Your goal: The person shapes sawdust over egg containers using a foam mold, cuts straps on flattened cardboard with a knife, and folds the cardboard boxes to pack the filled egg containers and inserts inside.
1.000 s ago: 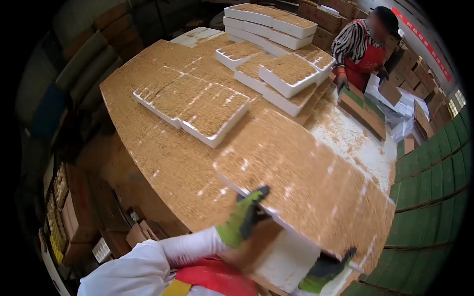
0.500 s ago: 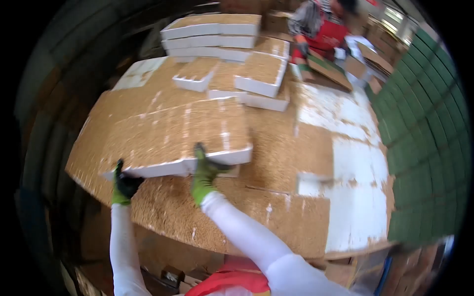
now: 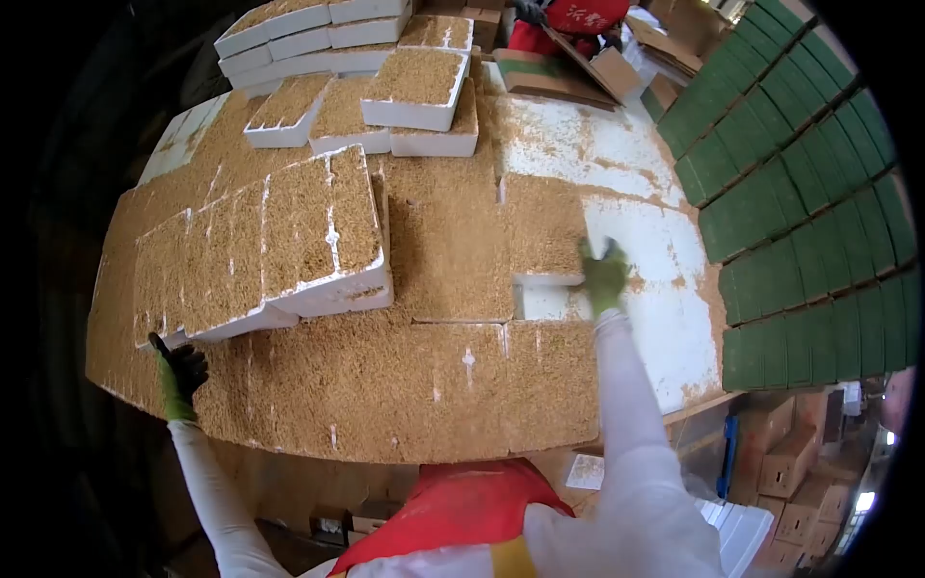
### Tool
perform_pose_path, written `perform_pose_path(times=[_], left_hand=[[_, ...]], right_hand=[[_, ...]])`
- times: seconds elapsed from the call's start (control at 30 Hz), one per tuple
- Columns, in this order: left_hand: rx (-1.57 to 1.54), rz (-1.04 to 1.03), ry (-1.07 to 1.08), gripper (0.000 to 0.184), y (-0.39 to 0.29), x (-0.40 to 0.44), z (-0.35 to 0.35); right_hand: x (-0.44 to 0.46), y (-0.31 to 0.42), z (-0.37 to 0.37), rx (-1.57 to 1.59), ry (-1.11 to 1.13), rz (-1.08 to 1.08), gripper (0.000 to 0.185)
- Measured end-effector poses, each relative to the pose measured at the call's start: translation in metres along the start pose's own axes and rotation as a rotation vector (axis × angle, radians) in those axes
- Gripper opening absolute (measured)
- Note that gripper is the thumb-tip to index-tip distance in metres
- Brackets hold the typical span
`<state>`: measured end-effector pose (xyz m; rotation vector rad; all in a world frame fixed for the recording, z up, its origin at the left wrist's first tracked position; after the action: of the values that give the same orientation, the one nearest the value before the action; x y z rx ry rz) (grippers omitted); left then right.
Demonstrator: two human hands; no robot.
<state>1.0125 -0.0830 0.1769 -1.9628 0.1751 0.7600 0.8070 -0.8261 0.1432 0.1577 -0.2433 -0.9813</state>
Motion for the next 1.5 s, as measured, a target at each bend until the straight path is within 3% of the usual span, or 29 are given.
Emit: perform_pose_path(times=[0.03, 0.07, 0.13, 0.17, 0.2, 0.23, 0.27, 0.3, 0.37, 0.4, 0.43, 0.5, 0.57, 0.67, 0.77, 0.83, 0.9, 0.97, 1.0, 1.03, 1.1, 1.13, 1.2, 1.23, 1.3, 1.33, 1.43, 1.47, 1.5], left_hand=[[-0.047, -0.005, 0.125, 0.066, 0.013, 0.0, 0.011], [-0.097, -0.003, 0.251, 0.065, 0.026, -0.002, 0.021], [-0.07, -0.141, 0.214, 0.048, 0.075, -0.064, 0.007], [-0.074, -0.143, 0.243, 0.04, 0.1, -0.072, 0.028], [0.113, -0.364, 0.015, 0.035, 0.116, -0.13, 0.008], [0.102, -0.403, 0.08, 0.034, 0.137, -0.153, 0.014], [0.06, -0.399, 0.002, 0.033, 0.163, -0.175, 0.019], [0.057, -0.428, -0.119, 0.032, 0.184, -0.2, 0.016], [0.025, -0.391, -0.169, 0.025, 0.23, -0.228, 0.034], [-0.012, -0.387, -0.24, 0.021, 0.256, -0.245, 0.032], [-0.054, -0.345, -0.252, 0.019, 0.282, -0.256, 0.035], [-0.133, -0.225, -0.212, 0.019, 0.326, -0.278, 0.03], [-0.252, -0.022, -0.219, 0.021, 0.359, -0.302, 0.011], [-0.099, 0.116, -0.203, 0.035, 0.39, -0.324, -0.017], [0.026, 0.11, -0.114, 0.048, 0.411, -0.332, -0.048], [-0.065, 0.182, -0.097, 0.062, 0.412, -0.338, -0.066], [-0.181, 0.362, -0.107, 0.074, 0.388, -0.359, -0.119], [-0.145, 0.198, -0.024, 0.059, 0.424, -0.337, -0.097], [-0.151, 0.176, -0.024, 0.054, 0.423, -0.337, -0.098], [-0.158, 0.155, -0.023, 0.05, 0.422, -0.337, -0.098], [-0.232, 0.257, -0.086, 0.049, 0.393, -0.356, -0.136], [-0.257, 0.233, -0.072, 0.044, 0.414, -0.338, -0.12], [-0.339, 0.275, -0.047, 0.039, 0.462, -0.298, -0.088], [-0.36, 0.331, -0.041, 0.039, 0.468, -0.294, -0.082], [-0.369, 0.42, -0.024, 0.045, 0.473, -0.287, -0.078], [-0.359, 0.451, -0.017, 0.051, 0.471, -0.285, -0.079], [-0.289, 0.441, -0.092, 0.057, 0.473, -0.289, -0.078], [-0.262, 0.409, -0.129, 0.056, 0.472, -0.287, -0.08], [-0.206, 0.321, -0.087, 0.054, 0.461, -0.295, -0.088]], right_hand=[[0.021, -0.025, 0.007, -0.272, 0.004, -0.146, 0.057], [0.05, -0.056, -0.05, -0.217, 0.11, -0.085, 0.058], [0.106, -0.117, -0.162, -0.089, 0.331, 0.02, 0.06], [0.084, -0.099, -0.139, 0.186, 0.355, -0.042, 0.058], [0.059, -0.076, -0.11, 0.484, 0.371, -0.115, 0.055], [0.031, -0.048, -0.077, 0.755, 0.376, -0.19, 0.052], [0.047, -0.067, -0.105, 0.869, 0.414, -0.038, 0.057], [0.043, -0.065, -0.1, 0.9, 0.481, -0.131, 0.062], [0.029, -0.06, -0.071, 0.949, 0.608, -0.304, 0.073], [0.031, -0.06, -0.071, 0.98, 0.651, -0.222, 0.083], [0.03, -0.064, -0.068, 0.977, 0.626, -0.208, 0.081], [0.028, -0.069, -0.051, 1.116, 0.683, -0.199, 0.083], [0.018, -0.072, -0.024, 1.096, 0.6, -0.12, 0.085], [0.003, -0.063, -0.007, 1.015, 0.551, -0.018, 0.086], [-0.017, -0.015, -0.004, 1.072, 0.65, -0.033, 0.084], [-0.046, 0.037, 0.008, 1.142, 0.78, -0.088, 0.081], [-0.063, 0.08, -0.026, 1.048, 0.688, -0.071, 0.071], [-0.073, 0.107, -0.043, 1.089, 0.585, 0.296, 0.065], [-0.068, 0.104, -0.053, 0.836, 0.666, 0.242, 0.063], [-0.069, 0.093, -0.01, 0.465, 0.41, 0.413, 0.061], [-0.071, 0.045, 0.035, 0.572, 0.124, 0.529, 0.054], [-0.065, 0.001, 0.027, 0.5, 0.108, 0.579, 0.061], [-0.085, -0.1, -0.009, -0.033, 0.258, 0.338, 0.073], [-0.096, -0.187, -0.104, -0.722, -0.184, 0.915, 0.075], [-0.174, -0.181, -0.057, -0.065, 0.456, 0.219, 0.076], [-0.192, -0.161, -0.027, -0.222, 0.413, 0.368, 0.072], [-0.206, -0.136, 0.006, 0.778, 0.637, 0.003, 0.059], [-0.213, -0.119, 0.034, 0.969, 0.665, -0.121, 0.053], [-0.206, -0.134, 0.022, 0.955, 0.672, -0.022, 0.054]])
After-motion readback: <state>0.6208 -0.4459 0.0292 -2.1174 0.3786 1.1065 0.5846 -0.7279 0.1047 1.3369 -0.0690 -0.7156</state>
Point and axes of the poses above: each hand's wrist, its own x-axis towards the middle knuckle, its own z-axis out of the back of the hand, y = z × x, the point moved 4 cm from there along x, towards the middle knuckle, and after that the axes turned 14 degrees about -x, right-handed, at the moved point
